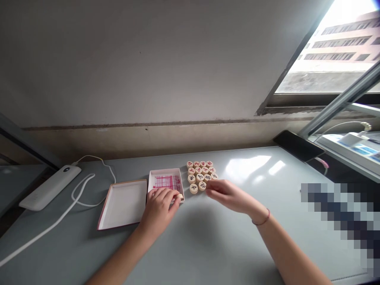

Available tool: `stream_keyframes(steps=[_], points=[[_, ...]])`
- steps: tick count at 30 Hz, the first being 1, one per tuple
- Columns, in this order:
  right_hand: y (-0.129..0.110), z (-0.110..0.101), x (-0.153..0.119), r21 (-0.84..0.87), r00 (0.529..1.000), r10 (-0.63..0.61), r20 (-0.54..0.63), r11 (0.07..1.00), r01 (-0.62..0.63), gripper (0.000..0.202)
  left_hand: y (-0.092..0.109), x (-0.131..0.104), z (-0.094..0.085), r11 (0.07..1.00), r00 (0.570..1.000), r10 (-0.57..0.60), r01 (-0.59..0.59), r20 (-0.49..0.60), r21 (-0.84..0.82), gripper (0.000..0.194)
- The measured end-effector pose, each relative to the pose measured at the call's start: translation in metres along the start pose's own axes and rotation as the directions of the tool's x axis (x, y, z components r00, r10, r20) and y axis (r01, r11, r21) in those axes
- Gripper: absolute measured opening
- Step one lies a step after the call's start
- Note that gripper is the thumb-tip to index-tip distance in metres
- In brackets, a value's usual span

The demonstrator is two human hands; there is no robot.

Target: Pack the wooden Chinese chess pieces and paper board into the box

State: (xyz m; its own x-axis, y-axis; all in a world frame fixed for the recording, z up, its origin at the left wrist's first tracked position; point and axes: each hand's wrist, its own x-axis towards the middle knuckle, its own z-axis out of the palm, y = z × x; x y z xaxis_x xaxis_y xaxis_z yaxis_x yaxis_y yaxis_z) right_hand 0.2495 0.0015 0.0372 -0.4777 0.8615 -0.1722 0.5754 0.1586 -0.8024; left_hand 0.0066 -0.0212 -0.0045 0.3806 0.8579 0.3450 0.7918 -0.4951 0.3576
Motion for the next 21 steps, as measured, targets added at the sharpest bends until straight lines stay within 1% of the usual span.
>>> stream_keyframes(steps=[3,6,8,10,12,14,16,18,19,21], points=[[-0.014,0.024,0.003,-0.037,0.996,-0.080,-0.039,0.996,0.079,0.015,0.005,0.000,-0.004,0.997,0.997,0.038,-0.042,-0.069,-0.069,0.015],[-0.022,0.040,0.005,-0.064,0.987,-0.154,-0.048,0.986,0.151,0.019,0.011,-0.002,-0.009,0.983,0.989,0.087,-0.105,-0.120,-0.151,0.013],[-0.024,0.040,0.004,-0.050,0.982,-0.189,-0.013,0.981,0.189,0.021,0.013,-0.003,-0.011,0.978,0.988,0.092,-0.113,-0.123,-0.177,0.012],[-0.020,0.030,0.002,-0.032,0.984,-0.176,0.006,0.984,0.176,0.025,0.011,-0.005,-0.010,0.980,0.990,0.088,-0.105,-0.107,-0.169,0.013],[-0.011,0.011,-0.001,-0.016,0.992,-0.118,-0.040,0.993,0.117,0.029,0.005,-0.006,-0.008,0.986,0.991,0.093,-0.105,-0.091,-0.128,0.017],[0.003,-0.011,-0.006,-0.008,0.990,-0.025,-0.136,1.000,0.024,0.032,-0.001,-0.007,-0.008,0.992,0.992,0.098,-0.104,-0.078,-0.075,0.018],[0.018,-0.030,-0.010,-0.024,0.981,0.149,-0.121,0.988,-0.153,0.035,-0.006,-0.007,-0.008,0.995,0.994,0.091,-0.093,-0.062,-0.034,0.017],[0.031,-0.040,-0.012,-0.050,0.956,0.284,-0.069,0.956,-0.288,0.036,-0.008,-0.007,-0.009,0.997,0.996,0.074,-0.075,-0.044,-0.018,0.017],[0.036,-0.042,-0.012,-0.062,0.942,0.332,-0.049,0.940,-0.335,0.036,-0.009,-0.007,-0.009,0.998,0.997,0.067,-0.068,-0.034,-0.019,0.017],[0.041,-0.041,-0.010,-0.078,0.921,0.389,-0.030,0.918,-0.390,0.035,-0.009,-0.007,-0.010,0.998,0.998,0.054,-0.055,-0.014,-0.024,0.018]])
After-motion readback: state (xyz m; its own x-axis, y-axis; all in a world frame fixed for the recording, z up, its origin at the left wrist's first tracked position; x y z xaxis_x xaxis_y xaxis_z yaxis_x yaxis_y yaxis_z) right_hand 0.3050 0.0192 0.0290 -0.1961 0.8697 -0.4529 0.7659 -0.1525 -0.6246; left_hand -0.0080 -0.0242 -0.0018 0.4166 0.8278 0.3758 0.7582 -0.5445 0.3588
